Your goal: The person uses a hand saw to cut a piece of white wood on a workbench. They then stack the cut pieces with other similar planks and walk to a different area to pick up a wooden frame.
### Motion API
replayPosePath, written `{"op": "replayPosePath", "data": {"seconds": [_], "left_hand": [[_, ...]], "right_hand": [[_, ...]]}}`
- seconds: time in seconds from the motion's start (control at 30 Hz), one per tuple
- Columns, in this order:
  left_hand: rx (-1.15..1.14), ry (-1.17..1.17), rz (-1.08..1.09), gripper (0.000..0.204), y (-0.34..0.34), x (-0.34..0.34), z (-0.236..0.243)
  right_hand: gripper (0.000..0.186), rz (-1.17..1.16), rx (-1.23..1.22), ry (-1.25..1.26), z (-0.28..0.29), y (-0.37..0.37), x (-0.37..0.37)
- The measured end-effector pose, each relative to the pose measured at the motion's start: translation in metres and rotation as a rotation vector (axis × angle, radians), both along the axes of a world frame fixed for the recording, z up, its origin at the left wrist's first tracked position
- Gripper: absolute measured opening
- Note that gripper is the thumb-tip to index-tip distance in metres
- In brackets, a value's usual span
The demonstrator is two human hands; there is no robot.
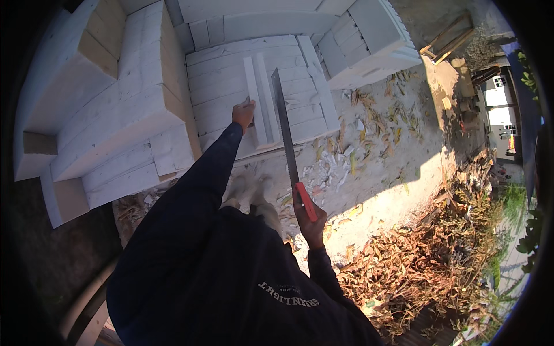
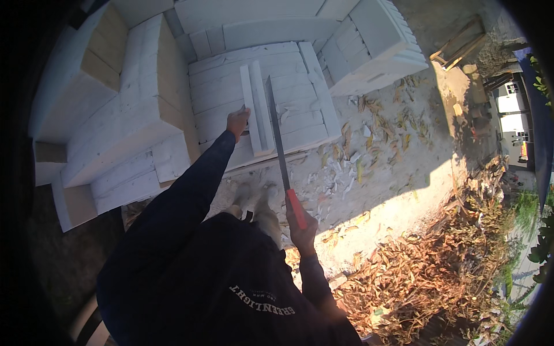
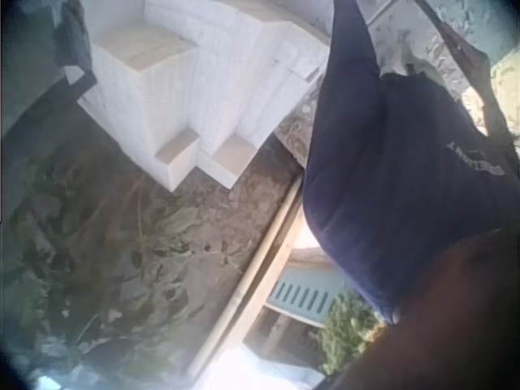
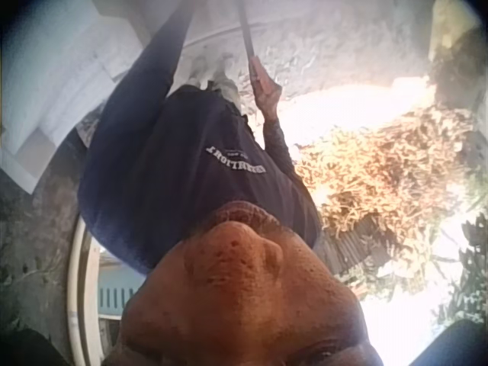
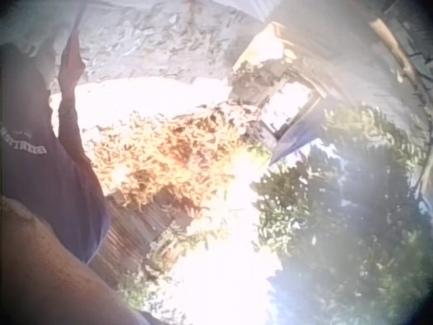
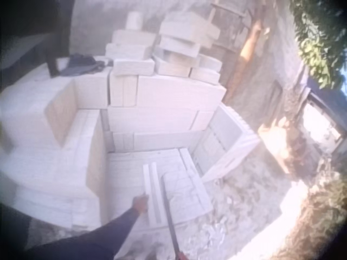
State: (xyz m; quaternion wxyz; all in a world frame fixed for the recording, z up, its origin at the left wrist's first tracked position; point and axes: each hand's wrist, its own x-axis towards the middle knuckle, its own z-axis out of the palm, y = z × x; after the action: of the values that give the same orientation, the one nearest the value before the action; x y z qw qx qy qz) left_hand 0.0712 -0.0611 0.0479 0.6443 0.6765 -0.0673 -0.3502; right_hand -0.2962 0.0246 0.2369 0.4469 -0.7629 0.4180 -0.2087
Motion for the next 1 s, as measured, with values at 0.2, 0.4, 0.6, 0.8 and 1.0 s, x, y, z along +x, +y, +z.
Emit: {"op": "replayPosePath", "data": {"seconds": [0.2,0.4,0.6,0.8,1.0], "left_hand": [[-0.032,-0.034,0.031,0.044,0.002,0.008,-0.024],[0.082,0.105,-0.021,0.049,0.004,-0.005,0.023],[0.073,0.174,-0.039,0.053,0.001,-0.004,0.024],[0.075,0.065,-0.062,0.054,-0.001,0.007,-0.007],[0.120,0.052,-0.089,0.053,-0.003,0.002,0.000]], "right_hand": [[0.034,0.051,0.000,-0.007,-0.003,0.012,0.014],[0.031,0.008,-0.124,-0.081,-0.033,0.016,0.024],[0.032,-0.066,-0.127,-0.068,-0.051,0.022,0.030],[0.026,-0.093,-0.010,0.143,-0.046,0.008,0.028],[0.025,-0.092,0.403,-0.046,-0.016,-0.018,0.008]]}}
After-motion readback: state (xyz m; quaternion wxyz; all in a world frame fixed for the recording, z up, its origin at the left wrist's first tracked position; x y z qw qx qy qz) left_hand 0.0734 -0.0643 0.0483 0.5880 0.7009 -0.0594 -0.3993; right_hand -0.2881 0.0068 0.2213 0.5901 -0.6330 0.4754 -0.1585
